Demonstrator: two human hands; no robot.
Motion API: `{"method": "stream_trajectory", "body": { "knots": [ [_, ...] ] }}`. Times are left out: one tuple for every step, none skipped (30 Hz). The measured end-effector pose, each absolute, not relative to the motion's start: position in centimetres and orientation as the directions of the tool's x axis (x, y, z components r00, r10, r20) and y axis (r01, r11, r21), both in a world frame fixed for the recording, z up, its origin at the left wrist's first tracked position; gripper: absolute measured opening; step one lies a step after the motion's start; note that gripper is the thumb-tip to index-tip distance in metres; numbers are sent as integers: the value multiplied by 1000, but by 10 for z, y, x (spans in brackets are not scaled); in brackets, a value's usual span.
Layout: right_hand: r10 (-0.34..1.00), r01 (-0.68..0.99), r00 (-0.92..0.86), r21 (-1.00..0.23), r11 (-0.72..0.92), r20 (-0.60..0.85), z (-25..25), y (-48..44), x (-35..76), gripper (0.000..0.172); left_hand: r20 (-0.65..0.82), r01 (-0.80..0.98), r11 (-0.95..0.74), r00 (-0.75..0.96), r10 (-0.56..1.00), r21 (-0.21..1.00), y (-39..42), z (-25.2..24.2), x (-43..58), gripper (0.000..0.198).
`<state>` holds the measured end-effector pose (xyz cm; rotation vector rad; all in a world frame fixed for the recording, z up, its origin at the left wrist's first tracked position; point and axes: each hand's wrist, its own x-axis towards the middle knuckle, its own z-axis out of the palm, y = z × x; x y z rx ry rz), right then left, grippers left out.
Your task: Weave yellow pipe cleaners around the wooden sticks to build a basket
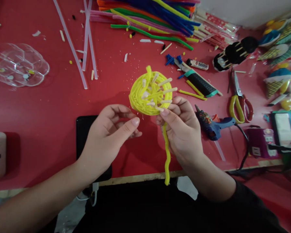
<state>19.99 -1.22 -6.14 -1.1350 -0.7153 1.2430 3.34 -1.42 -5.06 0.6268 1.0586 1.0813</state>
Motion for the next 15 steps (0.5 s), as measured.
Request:
{"method": "stream_trajectory", "body": {
  "knots": [
    [963, -364, 223, -929, -63, -152, -62, -13, 198, 33, -402, -403, 419, 129, 906, 814, -15, -49, 34, 22],
    [966, -373, 210, -926, -65, -153, -63, -15, 197, 32, -426, -406, 450, 153, 892, 796, -15, -48, 35, 22],
    [969, -377, 195, -924, -69, -152, -63, -16, 195, 31, -449, -411, 475, 165, 878, 778, -15, -47, 36, 22],
    [972, -375, 181, -924, -71, -149, -64, -18, 194, 31, -475, -418, 501, 173, 863, 758, -14, -46, 36, 22],
    [975, -371, 168, -926, -73, -144, -64, -20, 193, 30, -503, -428, 529, 183, 845, 733, -13, -45, 37, 21],
    [978, -368, 158, -927, -72, -138, -65, -21, 192, 30, -529, -440, 558, 199, 825, 704, -12, -44, 37, 20],
    [979, -369, 152, -927, -69, -133, -65, -23, 191, 29, -551, -457, 581, 213, 807, 674, -11, -44, 36, 21],
    [981, -374, 146, -925, -68, -131, -65, -24, 190, 29, -566, -476, 596, 224, 794, 647, -10, -44, 36, 23],
    [981, -379, 142, -923, -66, -129, -66, -24, 190, 29, -575, -493, 603, 228, 785, 627, -9, -44, 36, 24],
    [982, -381, 142, -922, -65, -128, -66, -25, 189, 29, -580, -507, 604, 227, 782, 615, -9, -44, 36, 26],
    [982, -381, 143, -922, -64, -127, -66, -25, 189, 28, -582, -516, 601, 222, 782, 610, -8, -44, 36, 27],
    [982, -380, 144, -923, -63, -126, -66, -25, 189, 28, -582, -523, 596, 216, 784, 609, -8, -45, 36, 27],
    [982, -380, 143, -923, -62, -125, -65, -25, 188, 28, -580, -526, 591, 210, 787, 612, -8, -46, 37, 28],
    [982, -384, 141, -921, -62, -124, -65, -26, 188, 28, -575, -527, 585, 207, 792, 616, -8, -46, 37, 27],
    [983, -390, 139, -919, -60, -123, -65, -26, 188, 29, -568, -529, 578, 205, 797, 621, -8, -47, 37, 26]
  ]
}}
